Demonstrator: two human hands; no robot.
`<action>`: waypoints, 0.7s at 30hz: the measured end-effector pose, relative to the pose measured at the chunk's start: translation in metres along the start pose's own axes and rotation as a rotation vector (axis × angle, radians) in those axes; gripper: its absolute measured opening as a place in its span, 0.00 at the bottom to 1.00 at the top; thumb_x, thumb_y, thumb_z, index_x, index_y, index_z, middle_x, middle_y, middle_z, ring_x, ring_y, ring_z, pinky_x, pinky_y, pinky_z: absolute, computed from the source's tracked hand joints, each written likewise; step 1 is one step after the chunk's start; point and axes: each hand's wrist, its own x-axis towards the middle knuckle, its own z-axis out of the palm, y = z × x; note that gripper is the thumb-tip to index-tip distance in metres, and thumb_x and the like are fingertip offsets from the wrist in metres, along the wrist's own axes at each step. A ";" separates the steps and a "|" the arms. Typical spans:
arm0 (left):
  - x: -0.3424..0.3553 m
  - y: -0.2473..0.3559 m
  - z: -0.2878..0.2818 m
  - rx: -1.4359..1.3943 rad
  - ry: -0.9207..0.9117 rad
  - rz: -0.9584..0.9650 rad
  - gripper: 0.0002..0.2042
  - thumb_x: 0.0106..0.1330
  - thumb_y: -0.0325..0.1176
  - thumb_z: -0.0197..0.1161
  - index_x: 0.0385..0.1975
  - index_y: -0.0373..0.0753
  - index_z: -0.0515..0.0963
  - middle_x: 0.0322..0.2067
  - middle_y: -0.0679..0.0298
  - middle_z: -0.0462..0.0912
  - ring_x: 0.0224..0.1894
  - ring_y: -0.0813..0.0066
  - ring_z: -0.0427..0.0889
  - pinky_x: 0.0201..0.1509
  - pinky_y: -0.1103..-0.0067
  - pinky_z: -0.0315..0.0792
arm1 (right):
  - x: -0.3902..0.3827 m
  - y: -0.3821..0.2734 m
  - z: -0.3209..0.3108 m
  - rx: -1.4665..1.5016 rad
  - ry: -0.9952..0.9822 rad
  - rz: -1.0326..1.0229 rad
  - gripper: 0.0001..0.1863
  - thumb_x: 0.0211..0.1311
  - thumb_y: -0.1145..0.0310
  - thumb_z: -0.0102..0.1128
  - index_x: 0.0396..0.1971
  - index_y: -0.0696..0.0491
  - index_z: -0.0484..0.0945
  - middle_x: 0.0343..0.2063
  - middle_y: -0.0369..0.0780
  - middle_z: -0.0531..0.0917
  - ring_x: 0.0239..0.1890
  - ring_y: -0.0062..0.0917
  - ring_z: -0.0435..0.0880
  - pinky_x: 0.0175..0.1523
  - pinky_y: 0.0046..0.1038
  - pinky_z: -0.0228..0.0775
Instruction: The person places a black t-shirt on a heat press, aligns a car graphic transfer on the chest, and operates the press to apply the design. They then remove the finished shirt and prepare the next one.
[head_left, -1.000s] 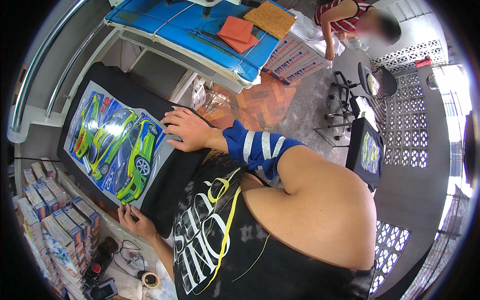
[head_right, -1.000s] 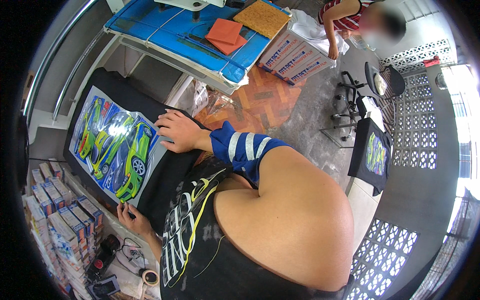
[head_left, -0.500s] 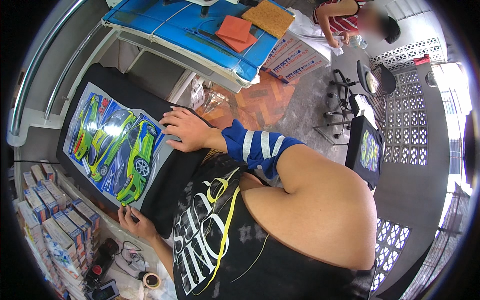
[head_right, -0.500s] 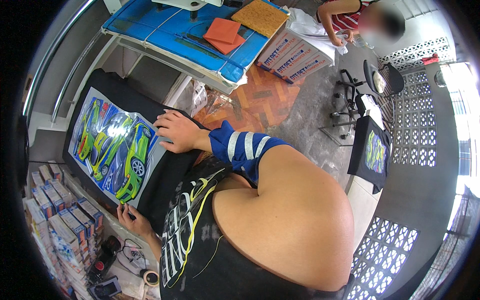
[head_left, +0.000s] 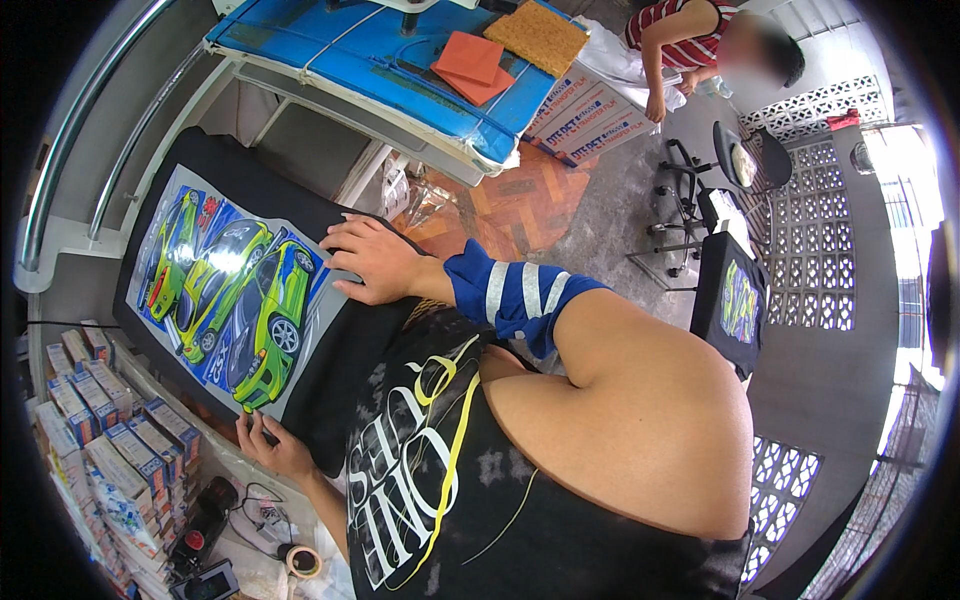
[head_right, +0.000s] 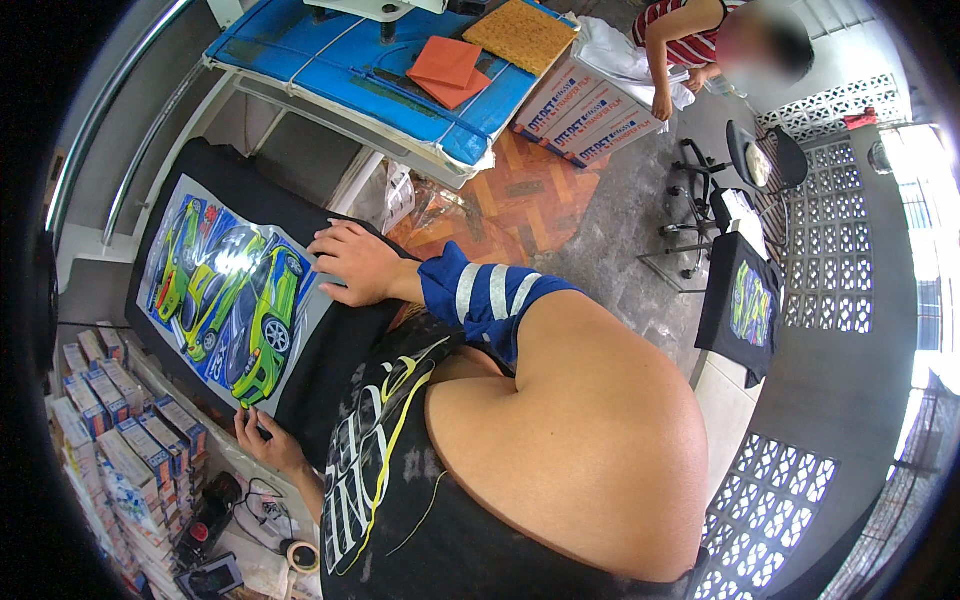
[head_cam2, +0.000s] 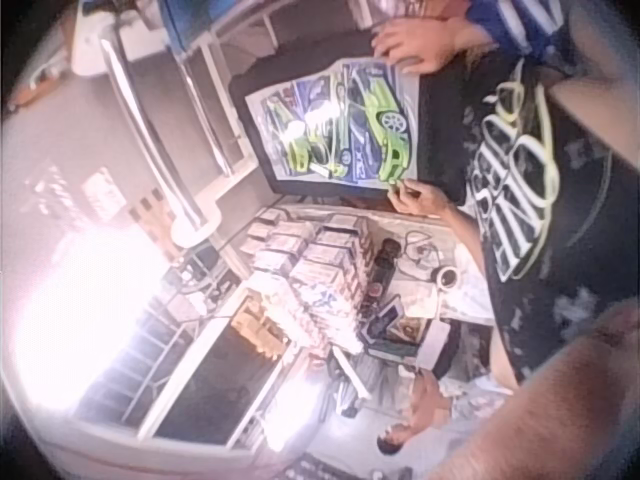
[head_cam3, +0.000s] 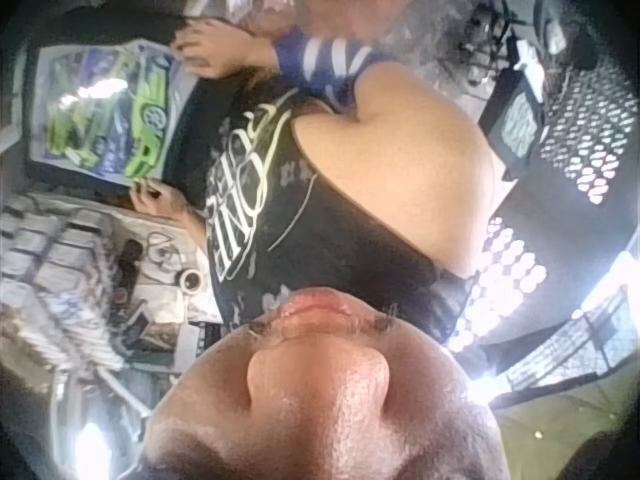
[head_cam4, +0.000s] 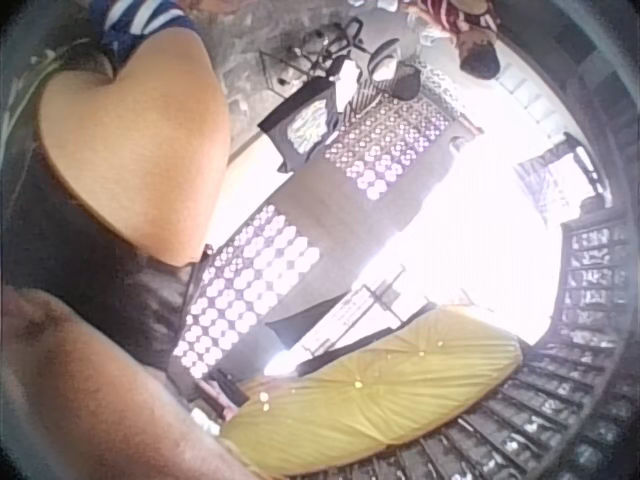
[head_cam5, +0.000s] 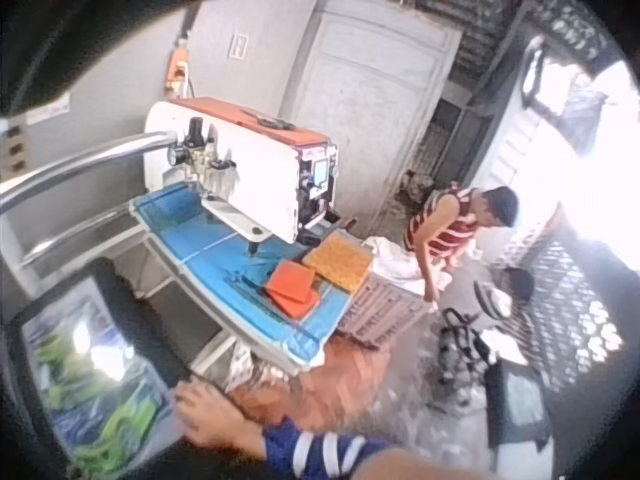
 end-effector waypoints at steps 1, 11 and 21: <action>0.000 0.000 0.000 0.001 -0.001 0.002 0.09 0.72 0.26 0.63 0.48 0.31 0.83 0.58 0.50 0.80 0.63 0.53 0.76 0.67 0.62 0.68 | 0.000 0.000 0.000 -0.001 0.001 0.000 0.16 0.58 0.57 0.68 0.44 0.49 0.84 0.55 0.41 0.81 0.66 0.39 0.74 0.75 0.48 0.57; 0.000 0.002 -0.001 0.023 0.001 -0.005 0.09 0.72 0.26 0.64 0.48 0.32 0.84 0.59 0.50 0.80 0.63 0.53 0.75 0.68 0.63 0.67 | 0.001 -0.001 -0.001 -0.004 -0.011 0.002 0.17 0.58 0.57 0.68 0.44 0.49 0.83 0.56 0.41 0.80 0.66 0.39 0.73 0.75 0.48 0.57; 0.000 0.001 0.001 0.003 0.016 -0.009 0.09 0.72 0.26 0.64 0.48 0.32 0.84 0.58 0.50 0.80 0.63 0.53 0.76 0.67 0.63 0.68 | 0.001 0.001 0.000 0.002 -0.011 -0.003 0.17 0.58 0.57 0.68 0.45 0.49 0.83 0.56 0.41 0.80 0.66 0.39 0.73 0.75 0.48 0.57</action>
